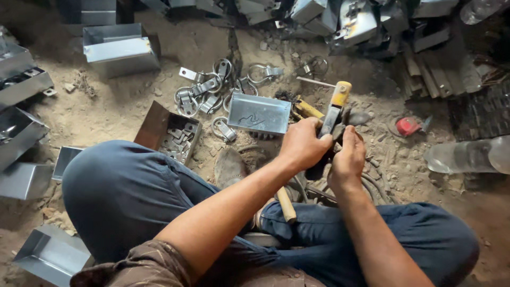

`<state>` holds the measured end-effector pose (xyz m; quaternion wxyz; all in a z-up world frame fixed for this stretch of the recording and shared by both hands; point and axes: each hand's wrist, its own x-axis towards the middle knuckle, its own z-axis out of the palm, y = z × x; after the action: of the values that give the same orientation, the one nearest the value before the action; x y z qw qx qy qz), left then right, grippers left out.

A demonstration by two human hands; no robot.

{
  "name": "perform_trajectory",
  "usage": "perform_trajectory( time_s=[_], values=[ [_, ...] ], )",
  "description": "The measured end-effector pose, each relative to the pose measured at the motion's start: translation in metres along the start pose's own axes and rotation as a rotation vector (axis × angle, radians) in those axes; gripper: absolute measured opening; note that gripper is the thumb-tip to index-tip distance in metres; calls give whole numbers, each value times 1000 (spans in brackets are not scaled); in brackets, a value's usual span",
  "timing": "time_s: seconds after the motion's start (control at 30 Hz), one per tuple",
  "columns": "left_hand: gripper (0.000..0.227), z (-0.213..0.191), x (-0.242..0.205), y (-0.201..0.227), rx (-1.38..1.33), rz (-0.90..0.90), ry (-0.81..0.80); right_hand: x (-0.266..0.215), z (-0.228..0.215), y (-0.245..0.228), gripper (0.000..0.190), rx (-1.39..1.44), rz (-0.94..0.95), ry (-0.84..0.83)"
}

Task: The person sits on the ground and uses a hammer to shape a rectangular metal box. They then use a handheld welding tool to join the metal box to a gear-like component, creating bright sparks. The person alternates between hammering and welding to assemble the parts.

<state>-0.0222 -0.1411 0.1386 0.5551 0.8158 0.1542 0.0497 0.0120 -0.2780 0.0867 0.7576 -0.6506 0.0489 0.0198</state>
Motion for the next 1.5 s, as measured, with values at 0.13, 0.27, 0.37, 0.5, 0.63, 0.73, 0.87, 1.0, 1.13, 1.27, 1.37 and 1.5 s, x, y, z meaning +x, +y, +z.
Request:
perform_trajectory(
  time_s=[0.13, 0.27, 0.37, 0.5, 0.63, 0.73, 0.87, 1.0, 1.13, 1.27, 1.37, 1.5],
  values=[
    [33, 2, 9, -1, 6, -59, 0, 10, -2, -8, 28, 103, 72, -46],
    [29, 0, 10, 4, -265, -233, -40, 11, 0, -14, 20, 229, 205, 30],
    [24, 3, 9, 6, -495, -348, -130, 5, 4, -11, 12, 242, 30, -90],
    [22, 15, 12, 1, -575, -149, -103, 2, 3, 1, 20, 278, 105, -140],
    [24, 25, 22, -4, -743, -55, -241, 9, -7, 8, 17, 369, 252, -174],
    [25, 25, 27, -5, -736, -122, -339, 14, -9, 8, 19, 329, 194, -169],
    [25, 26, 29, -2, -599, 34, -246, 15, -8, -3, 20, 278, 177, -67],
    [27, 32, 30, -8, -704, 27, -242, 14, -5, -19, 34, 379, 81, -35],
    [25, 36, 36, -19, -978, 11, -324, 2, 1, -27, 64, 280, -144, -33],
    [24, 29, 34, -21, -1077, -19, -233, -18, 7, -36, 65, -525, -581, -16],
    [25, 19, 30, -16, -1154, -157, -179, -23, 11, -44, 73, -200, -494, -421],
    [25, 4, 28, -12, -1333, -342, -169, -21, 15, -46, 65, 307, -364, -466]
  ],
)
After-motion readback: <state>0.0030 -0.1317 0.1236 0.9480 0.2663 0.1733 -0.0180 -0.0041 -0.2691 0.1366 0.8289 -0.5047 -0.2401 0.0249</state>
